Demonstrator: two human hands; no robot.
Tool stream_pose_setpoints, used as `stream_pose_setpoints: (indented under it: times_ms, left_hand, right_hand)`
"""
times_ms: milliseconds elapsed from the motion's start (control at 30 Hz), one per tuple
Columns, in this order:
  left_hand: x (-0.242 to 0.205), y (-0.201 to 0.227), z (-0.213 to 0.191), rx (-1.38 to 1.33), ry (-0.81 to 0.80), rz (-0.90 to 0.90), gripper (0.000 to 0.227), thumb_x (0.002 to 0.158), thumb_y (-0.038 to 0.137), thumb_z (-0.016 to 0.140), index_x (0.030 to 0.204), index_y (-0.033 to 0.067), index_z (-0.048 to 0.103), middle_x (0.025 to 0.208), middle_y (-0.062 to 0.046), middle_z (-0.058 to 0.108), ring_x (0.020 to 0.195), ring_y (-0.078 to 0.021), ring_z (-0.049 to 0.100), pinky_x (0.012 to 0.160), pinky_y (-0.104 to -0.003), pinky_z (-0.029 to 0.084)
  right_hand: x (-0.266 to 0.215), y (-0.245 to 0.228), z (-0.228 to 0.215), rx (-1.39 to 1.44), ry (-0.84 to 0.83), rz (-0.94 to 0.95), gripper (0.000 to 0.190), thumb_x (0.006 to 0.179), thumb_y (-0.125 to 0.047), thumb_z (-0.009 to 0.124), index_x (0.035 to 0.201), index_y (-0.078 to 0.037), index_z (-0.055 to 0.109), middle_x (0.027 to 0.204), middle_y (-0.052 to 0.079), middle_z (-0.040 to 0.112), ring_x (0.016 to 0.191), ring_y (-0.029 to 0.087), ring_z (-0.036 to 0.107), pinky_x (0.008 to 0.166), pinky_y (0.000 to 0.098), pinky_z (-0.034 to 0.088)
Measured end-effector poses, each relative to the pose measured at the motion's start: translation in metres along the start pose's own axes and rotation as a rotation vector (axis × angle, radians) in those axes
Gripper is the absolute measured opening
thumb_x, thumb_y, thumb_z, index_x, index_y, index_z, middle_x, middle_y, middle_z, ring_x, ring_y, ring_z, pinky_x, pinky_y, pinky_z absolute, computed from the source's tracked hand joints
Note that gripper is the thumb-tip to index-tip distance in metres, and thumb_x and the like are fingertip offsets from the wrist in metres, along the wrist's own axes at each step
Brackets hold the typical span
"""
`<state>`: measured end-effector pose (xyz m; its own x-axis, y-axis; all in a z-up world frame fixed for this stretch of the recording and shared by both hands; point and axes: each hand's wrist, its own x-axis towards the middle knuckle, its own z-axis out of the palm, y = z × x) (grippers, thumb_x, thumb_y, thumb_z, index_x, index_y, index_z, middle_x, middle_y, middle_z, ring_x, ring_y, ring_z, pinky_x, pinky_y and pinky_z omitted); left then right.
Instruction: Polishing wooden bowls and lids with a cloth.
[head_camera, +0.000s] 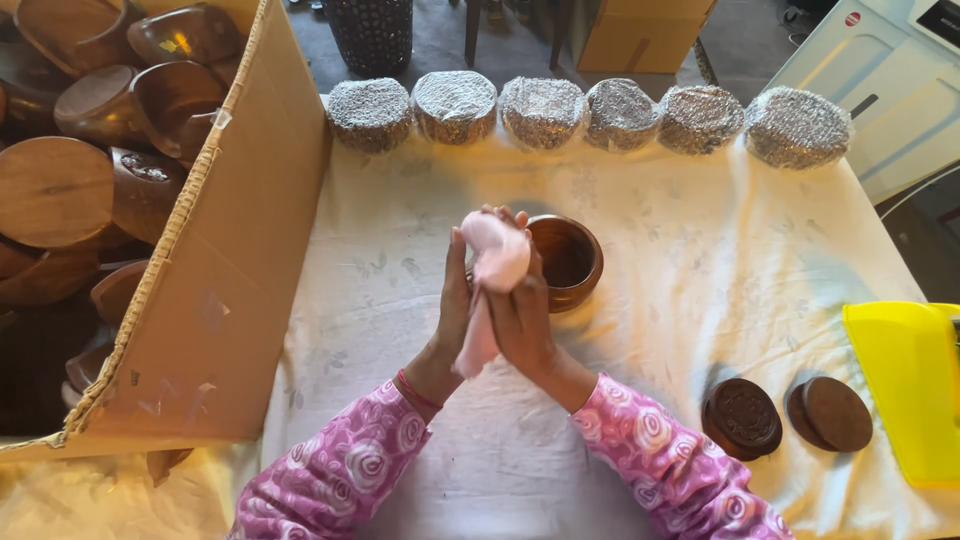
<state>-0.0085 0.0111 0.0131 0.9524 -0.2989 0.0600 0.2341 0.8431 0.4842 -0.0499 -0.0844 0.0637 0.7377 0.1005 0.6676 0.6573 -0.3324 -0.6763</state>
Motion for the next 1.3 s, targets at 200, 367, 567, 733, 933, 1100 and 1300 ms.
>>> stream_pose_setpoints:
  times_ms: [200,367,567,733,933,1100,1300]
  left_hand:
    - [0.014,0.005,-0.008,-0.095,-0.043,-0.043,0.078,0.104,0.067,0.035,0.156,0.0084,0.042,0.159,-0.013,0.044,0.146,-0.0248,0.043,0.123,-0.039,0.032]
    - [0.026,0.002,-0.015,-0.051,0.071,-0.099,0.076,0.096,0.068,0.034,0.151,0.016,0.044,0.155,-0.007,0.049,0.141,-0.0221,0.045,0.115,-0.04,0.034]
    - [-0.001,-0.023,-0.012,0.048,-0.061,-0.153,0.063,0.097,0.055,0.046,0.145,0.0138,0.051,0.144,0.0,0.059,0.133,-0.0136,0.055,0.11,-0.034,0.047]
    - [0.002,-0.038,-0.031,0.579,-0.058,-0.003,0.051,0.112,0.043,0.059,0.106,-0.0065,0.07,0.083,0.0,0.061,0.074,-0.0119,0.052,0.064,-0.032,0.047]
    - [0.006,-0.004,0.021,1.194,0.123,0.354,0.028,0.101,0.029,0.068,0.108,0.0021,0.073,0.083,-0.006,0.074,0.077,-0.0102,0.065,0.067,-0.03,0.054]
    - [0.035,-0.014,0.026,1.275,0.131,0.363,0.022,0.098,0.017,0.064,0.115,0.0038,0.068,0.091,-0.014,0.076,0.082,-0.0187,0.073,0.074,-0.032,0.056]
    - [0.066,-0.035,0.023,1.407,-0.029,0.423,0.025,0.091,0.006,0.065,0.115,0.0015,0.068,0.102,-0.019,0.075,0.097,-0.0322,0.074,0.086,-0.039,0.057]
  right_hand:
    - [-0.007,-0.005,0.006,-0.076,0.003,0.021,0.046,0.099,-0.007,0.05,0.142,0.008,0.052,0.155,0.028,0.049,0.149,0.043,0.044,0.125,0.0472,0.031]
    - [-0.007,-0.013,0.01,-0.202,-0.082,-0.11,0.058,0.09,-0.008,0.049,0.145,0.004,0.056,0.156,0.022,0.05,0.152,0.041,0.041,0.129,0.0512,0.026]
    - [0.013,0.019,-0.018,-0.297,0.078,-0.021,0.053,0.092,-0.02,0.061,0.138,0.006,0.056,0.148,0.02,0.053,0.144,0.038,0.044,0.12,0.0526,0.029]
    - [0.018,0.07,-0.049,-0.514,0.13,0.176,0.03,0.098,-0.027,0.066,0.1,0.003,0.069,0.092,0.023,0.07,0.082,0.039,0.068,0.071,0.0473,0.053]
    - [0.013,0.065,-0.112,-0.317,0.157,0.388,0.026,0.097,-0.013,0.056,0.119,-0.001,0.065,0.095,0.016,0.072,0.08,0.023,0.07,0.073,0.0348,0.054]
    - [-0.044,0.06,-0.2,-0.231,0.129,0.306,0.05,0.087,0.01,0.048,0.134,-0.001,0.063,0.118,0.013,0.07,0.104,0.018,0.067,0.092,0.0303,0.054]
    - [-0.105,0.058,-0.271,-0.157,0.411,0.336,0.027,0.1,0.006,0.046,0.116,0.005,0.067,0.115,0.01,0.071,0.106,0.017,0.066,0.096,0.0281,0.053]
